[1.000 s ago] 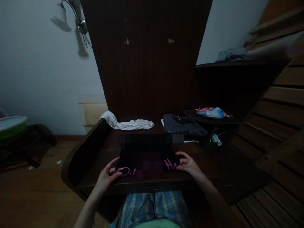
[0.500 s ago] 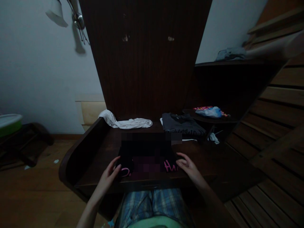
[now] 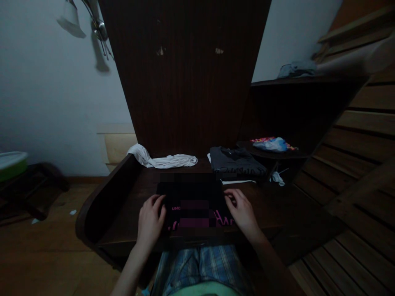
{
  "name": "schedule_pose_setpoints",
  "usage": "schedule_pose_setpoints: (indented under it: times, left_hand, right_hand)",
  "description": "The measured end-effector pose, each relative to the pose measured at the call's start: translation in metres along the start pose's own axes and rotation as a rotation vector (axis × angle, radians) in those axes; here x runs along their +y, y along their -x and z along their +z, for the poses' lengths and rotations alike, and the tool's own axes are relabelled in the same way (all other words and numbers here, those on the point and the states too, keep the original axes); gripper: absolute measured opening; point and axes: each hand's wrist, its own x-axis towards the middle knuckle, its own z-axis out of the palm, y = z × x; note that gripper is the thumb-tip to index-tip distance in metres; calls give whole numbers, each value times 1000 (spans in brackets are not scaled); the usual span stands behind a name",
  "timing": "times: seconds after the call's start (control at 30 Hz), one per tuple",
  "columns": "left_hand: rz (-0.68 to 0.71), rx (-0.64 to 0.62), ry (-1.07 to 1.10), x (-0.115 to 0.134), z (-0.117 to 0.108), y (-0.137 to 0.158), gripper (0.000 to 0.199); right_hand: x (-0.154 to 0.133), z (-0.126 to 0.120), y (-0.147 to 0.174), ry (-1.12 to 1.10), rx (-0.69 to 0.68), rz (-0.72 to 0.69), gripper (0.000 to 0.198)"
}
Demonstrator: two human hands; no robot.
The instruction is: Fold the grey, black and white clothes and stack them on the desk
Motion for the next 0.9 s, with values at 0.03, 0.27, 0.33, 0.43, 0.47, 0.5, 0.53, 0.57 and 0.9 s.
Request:
schedule_pose_setpoints:
  times: [0.03,0.27,0.33,0.43,0.47,0.5,0.53,0.57,0.9]
  left_hand:
    - [68,-32,-5,5,4,-5,36]
    - [133,-294,-76,13,42,-13,44]
    - [108,-287,-100,9,47,-11,48]
    - [76,-272,-128,7,50,-10,52]
    - [66,-279,-136,7,50,-11,53]
    - [57,-298,-145,8,49,-12,53]
    - [47,-327,-159,8,49,-14,54]
    - [39,-364,-178,9,47,-16,55]
    - [64,-408,-401,14,39,-64,47]
  right_hand:
    - [-9,6,-4,25,-26,-65,25]
    - [-22,65,4,291,-386,-193,45]
    - [-17,69,8,373,-387,-148,52]
    - [-16,68,8,452,-384,-83,62]
    - [-17,67,7,466,-401,-65,64]
    - [-18,66,6,476,-423,-54,65]
    - [-19,64,4,485,-442,-47,65]
    - [-21,63,1,497,-455,-45,66]
    - [-32,80,-58,707,-403,-73,37]
